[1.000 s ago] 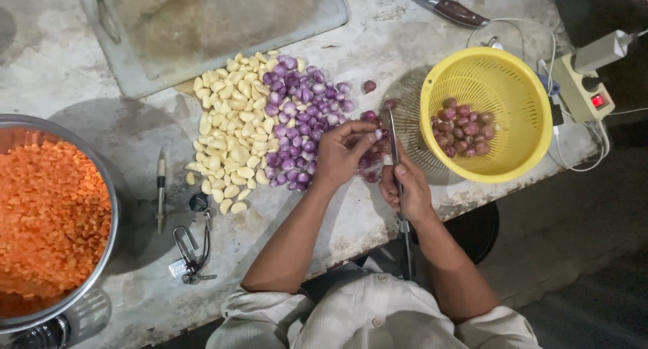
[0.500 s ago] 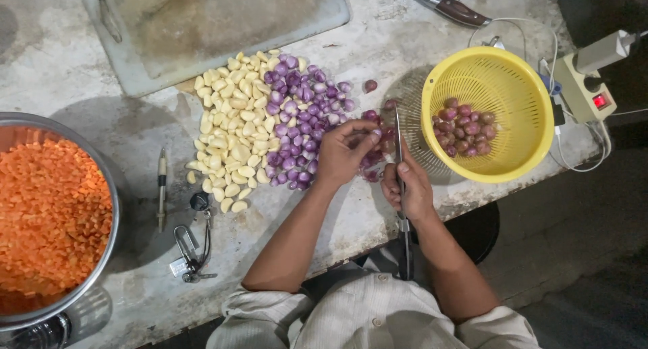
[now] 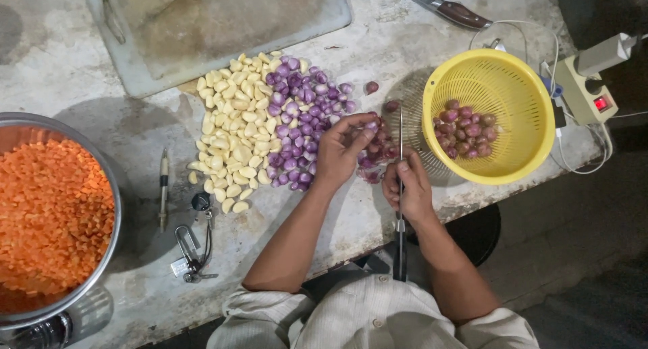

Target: The person is peeling the outer skin of shallots using a small knife to trim the ends and their fingers to remove the skin.

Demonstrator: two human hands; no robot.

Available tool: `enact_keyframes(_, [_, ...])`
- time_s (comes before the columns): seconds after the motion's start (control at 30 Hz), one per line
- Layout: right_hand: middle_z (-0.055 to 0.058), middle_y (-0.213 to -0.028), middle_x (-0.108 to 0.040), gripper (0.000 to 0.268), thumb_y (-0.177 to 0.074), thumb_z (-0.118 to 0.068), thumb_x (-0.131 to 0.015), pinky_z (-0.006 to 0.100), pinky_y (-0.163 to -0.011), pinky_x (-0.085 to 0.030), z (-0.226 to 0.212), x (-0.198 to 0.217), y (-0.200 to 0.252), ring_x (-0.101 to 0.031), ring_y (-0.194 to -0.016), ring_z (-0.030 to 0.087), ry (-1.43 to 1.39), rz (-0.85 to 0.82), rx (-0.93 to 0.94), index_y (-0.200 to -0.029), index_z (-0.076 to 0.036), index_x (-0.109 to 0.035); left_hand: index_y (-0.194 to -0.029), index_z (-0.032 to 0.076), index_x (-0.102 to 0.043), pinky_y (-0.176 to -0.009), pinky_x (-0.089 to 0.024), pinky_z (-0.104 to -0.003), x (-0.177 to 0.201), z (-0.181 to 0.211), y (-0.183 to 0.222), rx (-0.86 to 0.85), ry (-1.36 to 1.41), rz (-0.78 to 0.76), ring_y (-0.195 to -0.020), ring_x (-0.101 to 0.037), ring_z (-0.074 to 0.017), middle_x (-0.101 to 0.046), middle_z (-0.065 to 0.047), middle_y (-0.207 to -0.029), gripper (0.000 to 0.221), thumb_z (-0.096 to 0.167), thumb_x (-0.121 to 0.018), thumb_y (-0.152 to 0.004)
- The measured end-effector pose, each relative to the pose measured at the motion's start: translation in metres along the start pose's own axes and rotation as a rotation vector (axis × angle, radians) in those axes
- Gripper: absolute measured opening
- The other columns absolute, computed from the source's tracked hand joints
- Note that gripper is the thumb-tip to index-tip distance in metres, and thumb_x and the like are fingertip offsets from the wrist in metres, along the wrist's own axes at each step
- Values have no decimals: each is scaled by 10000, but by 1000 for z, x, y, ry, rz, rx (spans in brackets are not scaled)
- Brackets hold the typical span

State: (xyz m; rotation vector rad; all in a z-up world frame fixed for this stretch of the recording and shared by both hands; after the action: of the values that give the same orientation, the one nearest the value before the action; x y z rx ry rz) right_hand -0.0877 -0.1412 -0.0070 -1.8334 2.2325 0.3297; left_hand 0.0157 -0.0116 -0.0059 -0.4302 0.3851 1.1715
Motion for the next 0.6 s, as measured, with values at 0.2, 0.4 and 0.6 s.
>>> enact_keyframes(0.2, [74, -610, -371, 311, -1030, -309, -421, 237, -173, -310, 10, 7, 3, -371, -333, 135, 10, 59, 38, -1227, -90, -320, -1064, 48, -728, -574, -596, -288, -6, 56, -3, -566, -589, 157, -809, -724, -215, -695, -84, -1025, 190, 27, -746, -876])
enact_keyframes(0.4, [149, -835, -476, 320, -1038, -290, -417, 204, -203, -321, -6, -7, 4, -415, -387, 126, 79, 55, 59, -1270, -108, -291, -1048, 116, -709, -847, -431, -403, 25, 63, -5, -632, -1392, 266, -1050, -577, -261, -627, -49, -1128, 247, -12, -616, -859])
enact_keyframes(0.6, [191, -977, -519, 317, -1035, -254, -410, 193, -214, -331, -3, -2, 5, -420, -408, 107, 81, 63, 97, -1273, -53, -348, -961, 97, -741, -936, -371, -435, 22, 62, -3, -578, -1569, 330, -1099, -553, -248, -668, -62, -1121, 225, -27, -658, -792])
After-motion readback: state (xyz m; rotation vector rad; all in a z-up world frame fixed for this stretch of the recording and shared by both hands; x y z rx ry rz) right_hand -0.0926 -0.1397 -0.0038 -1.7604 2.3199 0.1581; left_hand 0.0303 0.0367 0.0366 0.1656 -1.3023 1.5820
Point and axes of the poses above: each hand's wrist, its own y-axis away from the middle knuckle, its own x-axis out of the back of the hand, z = x × y, the point moved 2 cm from there along -y, towards the middle knuckle
